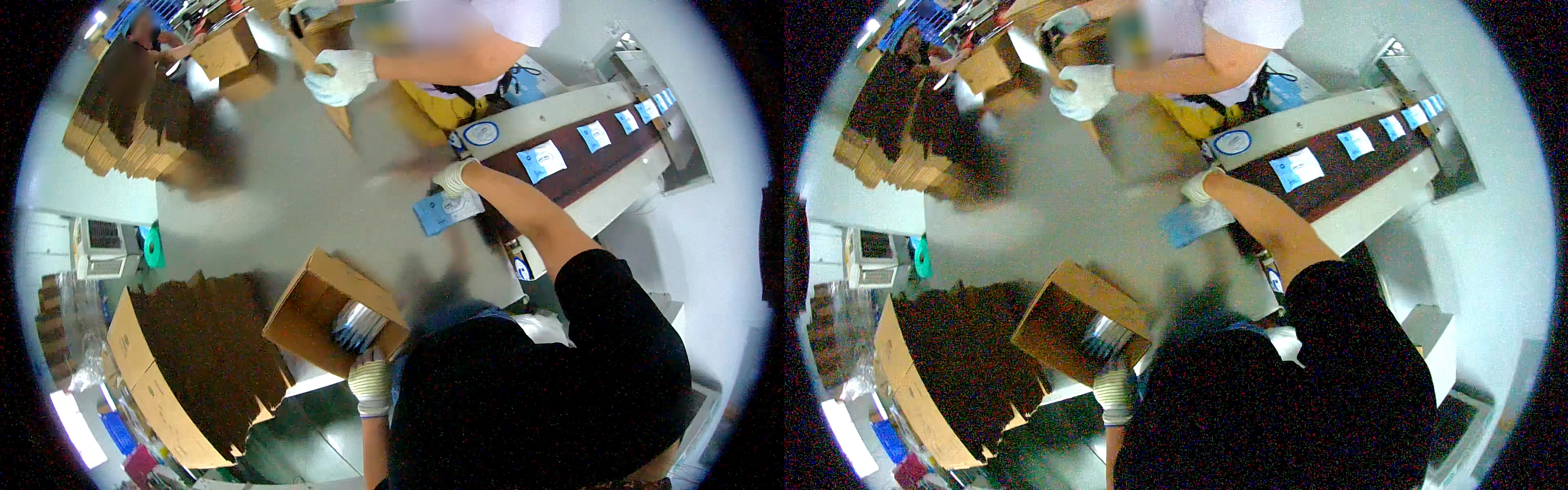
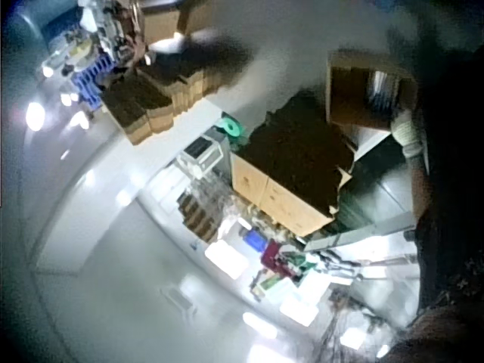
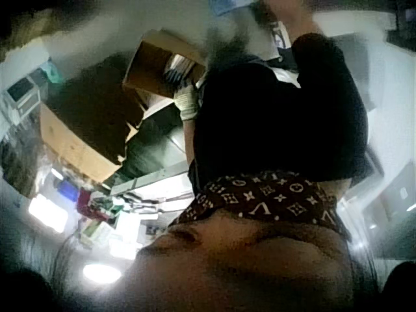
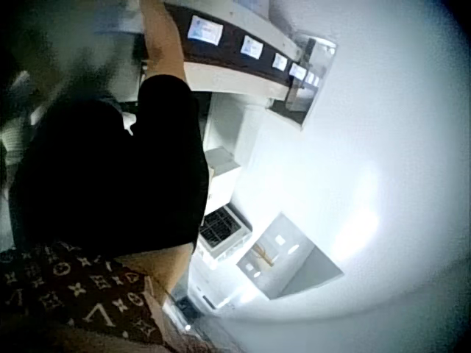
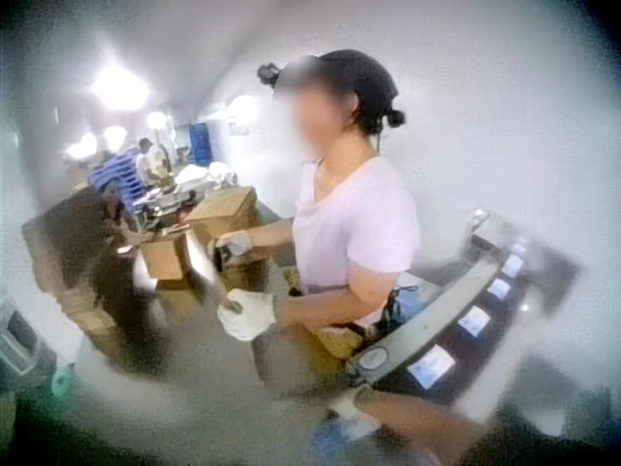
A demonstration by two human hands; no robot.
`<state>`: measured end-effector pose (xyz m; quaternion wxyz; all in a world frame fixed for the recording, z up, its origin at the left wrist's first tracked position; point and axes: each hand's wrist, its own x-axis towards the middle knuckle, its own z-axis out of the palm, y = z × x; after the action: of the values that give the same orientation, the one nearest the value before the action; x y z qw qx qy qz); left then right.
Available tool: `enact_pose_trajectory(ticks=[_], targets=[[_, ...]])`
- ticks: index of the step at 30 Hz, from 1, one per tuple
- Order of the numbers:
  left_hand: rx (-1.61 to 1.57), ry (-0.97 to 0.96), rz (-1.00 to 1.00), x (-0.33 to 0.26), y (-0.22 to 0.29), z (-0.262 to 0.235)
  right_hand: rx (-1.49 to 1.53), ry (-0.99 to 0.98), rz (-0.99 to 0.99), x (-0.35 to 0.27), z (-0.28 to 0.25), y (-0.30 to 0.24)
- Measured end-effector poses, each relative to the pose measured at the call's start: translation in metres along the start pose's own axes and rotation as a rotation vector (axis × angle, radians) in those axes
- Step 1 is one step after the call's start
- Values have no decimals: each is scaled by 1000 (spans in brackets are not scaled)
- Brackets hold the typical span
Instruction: The person packages packs of wipes into cardboard boxes, placing them in rows and then closing the boxes.
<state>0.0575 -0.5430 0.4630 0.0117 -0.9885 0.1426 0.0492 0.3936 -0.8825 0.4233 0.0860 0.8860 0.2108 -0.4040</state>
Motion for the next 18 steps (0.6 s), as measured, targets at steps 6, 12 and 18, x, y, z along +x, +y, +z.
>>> enact_pose_trajectory(ticks=[6, 12, 18], targets=[[-7, -50, 10, -11, -14, 9, 36, 144, -135, -37, 38, -81], [-38, 102, 53, -6, -16, 10, 664, 220, -396, -65, 108, -135], [-41, -78, 101, -7, -26, 34, 1126, 181, -1140, -129, 2, -214]])
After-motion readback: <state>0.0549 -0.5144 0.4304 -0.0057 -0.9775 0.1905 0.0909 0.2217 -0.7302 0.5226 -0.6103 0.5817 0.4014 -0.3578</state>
